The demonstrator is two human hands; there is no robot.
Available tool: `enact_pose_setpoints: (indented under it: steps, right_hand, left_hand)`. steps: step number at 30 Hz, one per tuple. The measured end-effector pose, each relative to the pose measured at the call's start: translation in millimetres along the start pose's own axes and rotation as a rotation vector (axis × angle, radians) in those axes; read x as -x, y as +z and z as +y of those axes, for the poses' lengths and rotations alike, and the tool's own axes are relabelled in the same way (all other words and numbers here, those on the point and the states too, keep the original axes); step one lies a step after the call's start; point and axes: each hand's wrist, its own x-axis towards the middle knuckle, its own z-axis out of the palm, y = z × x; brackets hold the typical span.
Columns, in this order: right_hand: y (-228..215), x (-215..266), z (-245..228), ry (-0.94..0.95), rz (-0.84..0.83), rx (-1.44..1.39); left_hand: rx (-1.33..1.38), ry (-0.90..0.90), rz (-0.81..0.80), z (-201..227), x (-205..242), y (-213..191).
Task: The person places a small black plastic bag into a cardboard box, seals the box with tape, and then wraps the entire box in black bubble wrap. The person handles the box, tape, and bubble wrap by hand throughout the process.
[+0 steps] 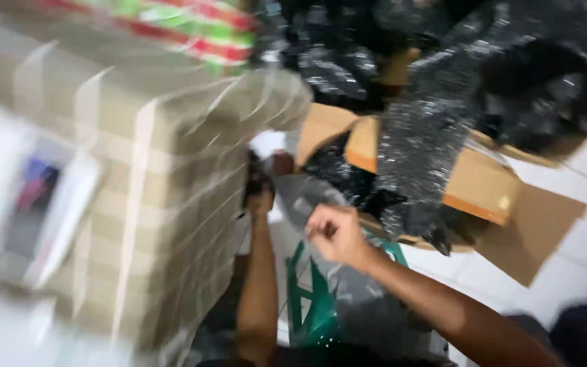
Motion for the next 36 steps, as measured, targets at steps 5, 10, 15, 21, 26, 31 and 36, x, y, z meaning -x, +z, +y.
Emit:
enact_pose_setpoints:
  steps: [5,10,15,21,26,31,36]
  right_hand:
    - [19,14,-27,0.051,0.014,0.043]
    - [23,16,-58,0.352,0.048,0.034]
    - [35,33,-79,0.238,-0.524,0.145]
    - [54,84,-196,-0.007,-1.200,0.267]
    - [78,107,-272,-0.230,-1.404,0.187]
    - [111,122,-291,-0.553,-1.567,-0.107]
    - [165,110,-274,-0.091,-1.916,-0.330]
  left_hand:
    - [1.253,0.490,-0.288,-25,184,-24]
    - [0.669,0.849,0.071,-23,332,-134]
    - [0.598,1.079,0.016,-46,487,-214]
    - [0.808,1.293,0.174,-93,523,-233]
    - [0.792,1.393,0.103,-140,616,-307]
    - [0.913,1.242,0.305,-223,643,-349]
    - [0.807,1.123,0.570,-268,655,-370]
